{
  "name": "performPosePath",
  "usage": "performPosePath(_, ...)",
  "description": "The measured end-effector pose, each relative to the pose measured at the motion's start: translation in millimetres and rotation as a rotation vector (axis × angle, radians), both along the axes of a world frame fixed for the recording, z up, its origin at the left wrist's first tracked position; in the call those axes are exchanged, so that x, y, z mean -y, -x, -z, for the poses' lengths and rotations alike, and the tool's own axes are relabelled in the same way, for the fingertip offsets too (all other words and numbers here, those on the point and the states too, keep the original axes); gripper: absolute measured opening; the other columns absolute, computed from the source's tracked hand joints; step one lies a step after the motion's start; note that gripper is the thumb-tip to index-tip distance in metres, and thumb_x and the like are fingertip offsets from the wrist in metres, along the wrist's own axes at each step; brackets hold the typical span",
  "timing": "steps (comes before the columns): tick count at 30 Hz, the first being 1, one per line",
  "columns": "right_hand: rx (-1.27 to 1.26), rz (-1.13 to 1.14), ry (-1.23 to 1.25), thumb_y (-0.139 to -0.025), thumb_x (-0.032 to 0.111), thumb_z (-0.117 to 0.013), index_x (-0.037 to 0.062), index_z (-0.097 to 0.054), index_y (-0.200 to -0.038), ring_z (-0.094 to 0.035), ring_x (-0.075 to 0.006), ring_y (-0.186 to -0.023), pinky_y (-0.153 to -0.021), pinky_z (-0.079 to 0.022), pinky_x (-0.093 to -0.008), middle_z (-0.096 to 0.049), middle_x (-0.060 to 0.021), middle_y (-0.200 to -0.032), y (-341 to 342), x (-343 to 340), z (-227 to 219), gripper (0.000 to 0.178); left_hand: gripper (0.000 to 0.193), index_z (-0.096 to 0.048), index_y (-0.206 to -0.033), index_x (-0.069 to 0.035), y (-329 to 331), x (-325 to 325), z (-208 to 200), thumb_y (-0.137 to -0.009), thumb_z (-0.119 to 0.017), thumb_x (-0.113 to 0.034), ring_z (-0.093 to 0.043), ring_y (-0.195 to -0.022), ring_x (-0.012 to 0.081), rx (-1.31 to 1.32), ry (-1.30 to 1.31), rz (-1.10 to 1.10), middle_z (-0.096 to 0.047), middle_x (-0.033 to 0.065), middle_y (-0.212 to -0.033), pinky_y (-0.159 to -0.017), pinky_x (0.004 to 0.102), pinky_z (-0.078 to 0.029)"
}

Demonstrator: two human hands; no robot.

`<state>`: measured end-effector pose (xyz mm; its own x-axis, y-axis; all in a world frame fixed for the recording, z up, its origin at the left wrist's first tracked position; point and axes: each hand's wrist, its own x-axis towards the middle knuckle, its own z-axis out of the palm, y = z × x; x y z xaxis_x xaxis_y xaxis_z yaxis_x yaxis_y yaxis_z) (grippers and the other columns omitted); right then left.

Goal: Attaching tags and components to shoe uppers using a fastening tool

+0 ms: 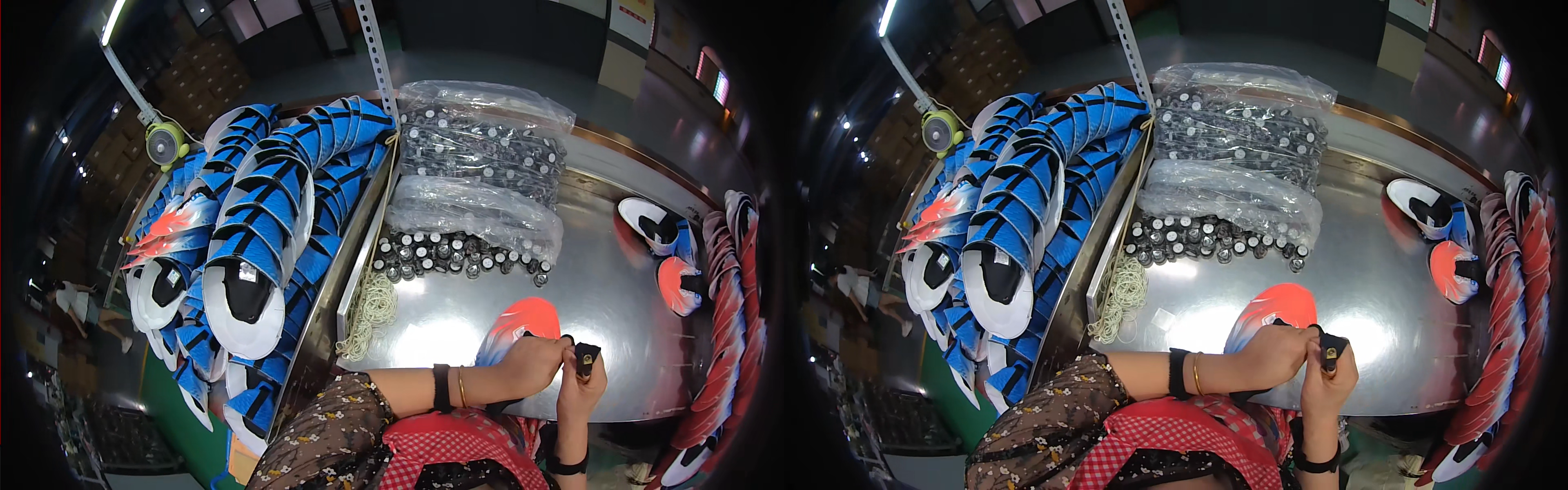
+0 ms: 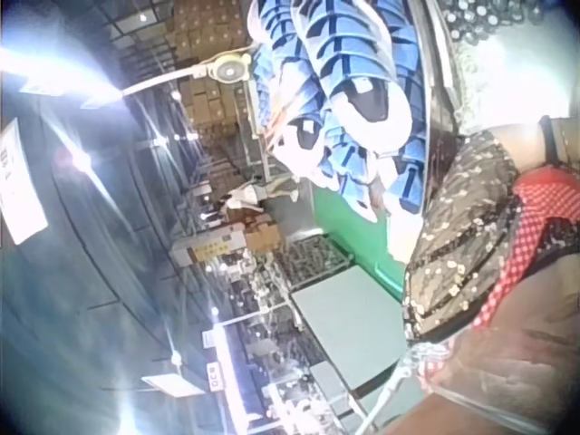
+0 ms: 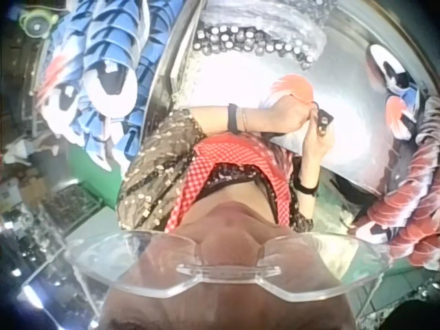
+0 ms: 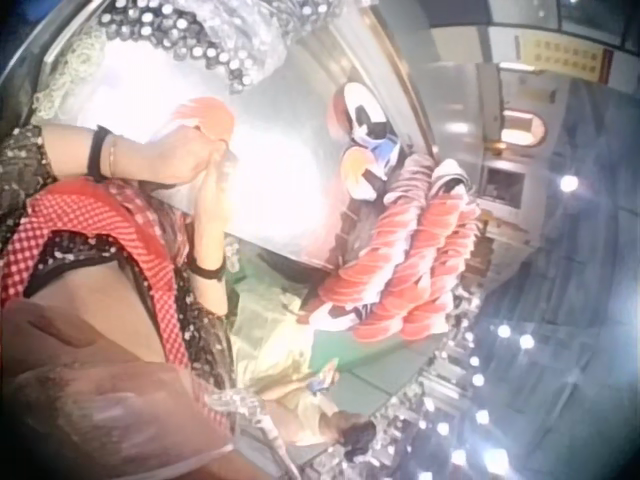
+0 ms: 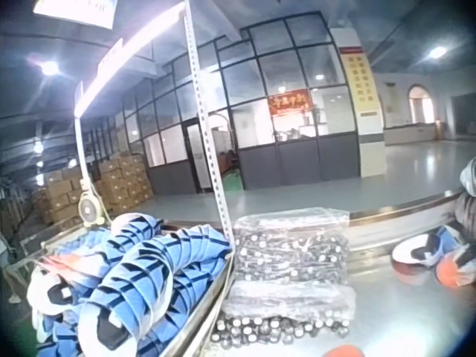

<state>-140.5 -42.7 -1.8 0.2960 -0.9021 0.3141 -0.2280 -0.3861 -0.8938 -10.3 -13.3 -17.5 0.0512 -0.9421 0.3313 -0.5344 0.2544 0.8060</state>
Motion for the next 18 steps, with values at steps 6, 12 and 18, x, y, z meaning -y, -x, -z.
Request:
performPosePath(6,0.024,0.173,-0.209,-0.086,0.003,-0.062,-0.0011,-0.058,-0.09,-0.054,-0.0091,-0.07,-0.065,-0.045,-0.0215,-0.059,-0.0019,-0.079,12.6,2.8,-2.3,0.007,0.024,-0.049,-0.089,-0.001,-11.2,11.6,-3.5,-0.085,-0.065,-0.019,-0.058,-0.062,0.0089,-0.727,-0.389,0.194,-0.062,0.0052,-0.071,-0.054,0.0261,-0.043)
performPosePath(12,-0.01,0.463,0.146,-0.082,0.007,-0.068,0.0003,-0.06,-0.083,-0.058,-0.0188,-0.064,-0.061,-0.046,-0.0284,-0.062,-0.0097,-0.074,8.9,25.8,1.2,0.011,0.016,-0.059,-0.077,-0.004,-29.5,16.7,-13.2,-0.085,-0.063,-0.018,-0.049,-0.056,0.0036,-0.774,-0.399,-0.063,-0.054,-0.0043,-0.064,-0.048,0.0232,-0.038)
performPosePath(18,-0.353,0.174,0.509,-0.058,-0.003,-0.067,0.0039,-0.06,-0.085,-0.06,-0.0296,-0.076,-0.062,-0.05,-0.0353,-0.061,-0.0104,-0.089,2.0,17.0,5.6,0.029,0.007,-0.06,-0.09,-0.007,-16.5,17.5,-18.5,-0.089,-0.061,-0.015,-0.044,-0.058,-0.0007,-0.819,-0.496,0.095,-0.052,-0.0077,-0.068,-0.05,0.0159,-0.032)
